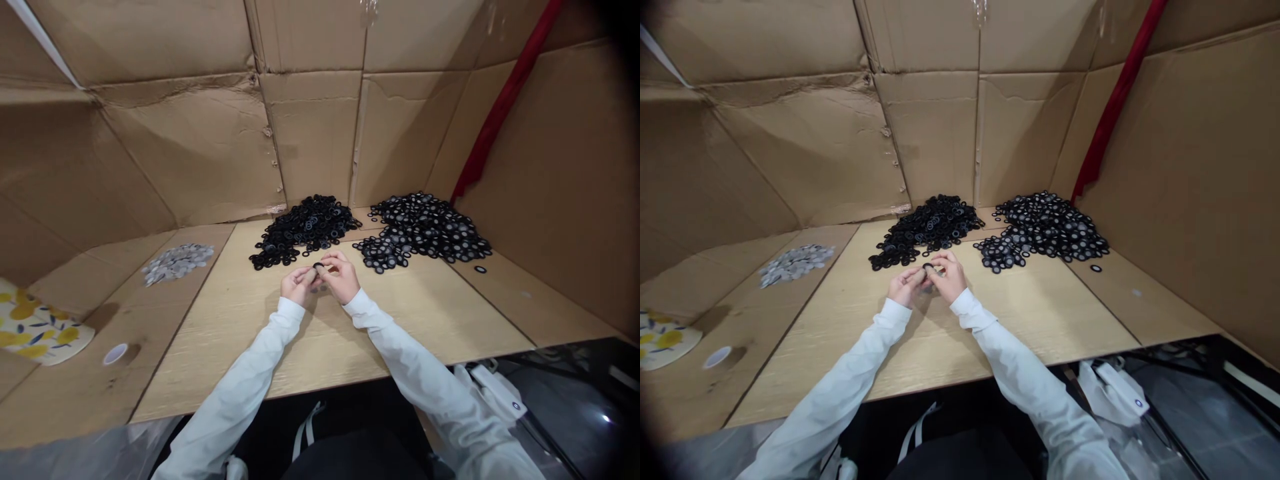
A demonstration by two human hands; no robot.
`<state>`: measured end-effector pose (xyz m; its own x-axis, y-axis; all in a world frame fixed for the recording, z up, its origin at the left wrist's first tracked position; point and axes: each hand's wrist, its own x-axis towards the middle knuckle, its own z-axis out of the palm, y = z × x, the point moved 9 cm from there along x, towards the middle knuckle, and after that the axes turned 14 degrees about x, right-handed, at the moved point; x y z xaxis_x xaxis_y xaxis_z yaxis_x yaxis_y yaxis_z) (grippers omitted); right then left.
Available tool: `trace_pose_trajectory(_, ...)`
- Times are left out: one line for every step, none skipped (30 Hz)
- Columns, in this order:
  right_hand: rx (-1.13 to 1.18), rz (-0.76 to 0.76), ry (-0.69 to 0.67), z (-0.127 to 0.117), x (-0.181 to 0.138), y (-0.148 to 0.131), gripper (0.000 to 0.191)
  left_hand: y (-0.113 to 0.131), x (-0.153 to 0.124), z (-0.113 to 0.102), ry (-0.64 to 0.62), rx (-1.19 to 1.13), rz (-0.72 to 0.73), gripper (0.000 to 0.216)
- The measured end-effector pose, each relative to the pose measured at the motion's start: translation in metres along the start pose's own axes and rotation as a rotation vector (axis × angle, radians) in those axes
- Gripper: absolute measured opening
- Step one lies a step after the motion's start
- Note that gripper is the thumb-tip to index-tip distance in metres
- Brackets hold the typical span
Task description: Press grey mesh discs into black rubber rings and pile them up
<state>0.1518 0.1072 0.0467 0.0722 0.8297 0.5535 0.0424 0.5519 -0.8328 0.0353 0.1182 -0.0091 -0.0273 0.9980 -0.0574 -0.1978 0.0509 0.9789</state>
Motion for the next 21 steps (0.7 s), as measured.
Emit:
trace_pose_trajectory(0.009, 0.018, 0.021, -0.001, -0.001, 0.002, 0.010, -0.003, 0.001, 0.002, -0.017, -0.002, -0.016, 0.030)
trace_pose_trajectory(0.002, 0.027, 0.038, -0.001, -0.001, 0.003, 0.010, -0.005, 0.001, 0.003, -0.033, 0.007, -0.022, 0.028)
trace_pose_trajectory(-0.018, 0.030, 0.048, -0.002, -0.002, 0.003, 0.009, -0.005, 0.001, 0.003, -0.044, 0.025, -0.013, 0.027)
trace_pose_trajectory(-0.044, 0.027, 0.049, -0.002, -0.002, 0.003, 0.009, -0.002, 0.002, 0.003, -0.049, 0.052, 0.019, 0.027)
trace_pose_trajectory(-0.072, 0.019, 0.041, -0.002, -0.002, 0.002, 0.009, 0.004, 0.002, 0.001, -0.044, 0.087, 0.073, 0.027)
trace_pose_trajectory(-0.099, 0.007, 0.027, -0.001, -0.002, 0.001, 0.009, 0.011, 0.001, -0.001, -0.035, 0.132, 0.139, 0.027)
trace_pose_trajectory(-0.125, -0.009, 0.007, 0.000, -0.002, 0.000, 0.009, 0.018, 0.001, -0.003, -0.028, 0.185, 0.206, 0.027)
trace_pose_trajectory(-0.149, -0.028, -0.013, 0.002, -0.002, -0.002, 0.009, 0.024, 0.000, -0.004, -0.026, 0.242, 0.261, 0.026)
trace_pose_trajectory(-0.171, -0.047, -0.031, 0.003, -0.002, -0.003, 0.009, 0.028, -0.001, -0.004, -0.028, 0.297, 0.297, 0.024)
trace_pose_trajectory(-0.192, -0.065, -0.043, 0.004, -0.002, -0.004, 0.008, 0.030, 0.000, -0.004, -0.032, 0.344, 0.312, 0.023)
trace_pose_trajectory(-0.211, -0.082, -0.048, 0.004, -0.002, -0.005, 0.008, 0.030, 0.000, -0.004, -0.036, 0.379, 0.312, 0.022)
trace_pose_trajectory(-0.230, -0.099, -0.048, 0.004, -0.002, -0.006, 0.007, 0.030, 0.001, -0.005, -0.039, 0.404, 0.307, 0.022)
trace_pose_trajectory(-0.248, -0.115, -0.048, 0.005, -0.002, -0.007, 0.007, 0.031, 0.001, -0.005, -0.038, 0.419, 0.305, 0.023)
trace_pose_trajectory(-0.264, -0.132, -0.050, 0.005, -0.002, -0.009, 0.006, 0.031, 0.001, -0.005, -0.039, 0.433, 0.305, 0.023)
trace_pose_trajectory(-0.280, -0.150, -0.054, 0.005, -0.003, -0.010, 0.006, 0.032, 0.001, -0.005, -0.045, 0.448, 0.300, 0.024)
trace_pose_trajectory(-0.298, -0.168, -0.059, 0.006, -0.003, -0.011, 0.006, 0.033, 0.000, -0.004, -0.058, 0.467, 0.295, 0.024)
trace_pose_trajectory(-0.317, -0.183, -0.062, 0.006, -0.004, -0.012, 0.006, 0.034, -0.001, -0.002, -0.074, 0.486, 0.288, 0.024)
trace_pose_trajectory(-0.336, -0.194, -0.062, 0.006, -0.004, -0.013, 0.005, 0.035, -0.002, -0.001, -0.093, 0.504, 0.284, 0.025)
trace_pose_trajectory(-0.354, -0.200, -0.059, 0.006, -0.005, -0.013, 0.005, 0.036, -0.003, 0.000, -0.108, 0.517, 0.282, 0.026)
trace_pose_trajectory(-0.369, -0.202, -0.054, 0.006, -0.005, -0.013, 0.005, 0.038, -0.003, 0.000, -0.116, 0.525, 0.282, 0.026)
trace_pose_trajectory(-0.377, -0.201, -0.050, 0.005, -0.006, -0.013, 0.005, 0.040, -0.004, 0.000, -0.112, 0.527, 0.286, 0.026)
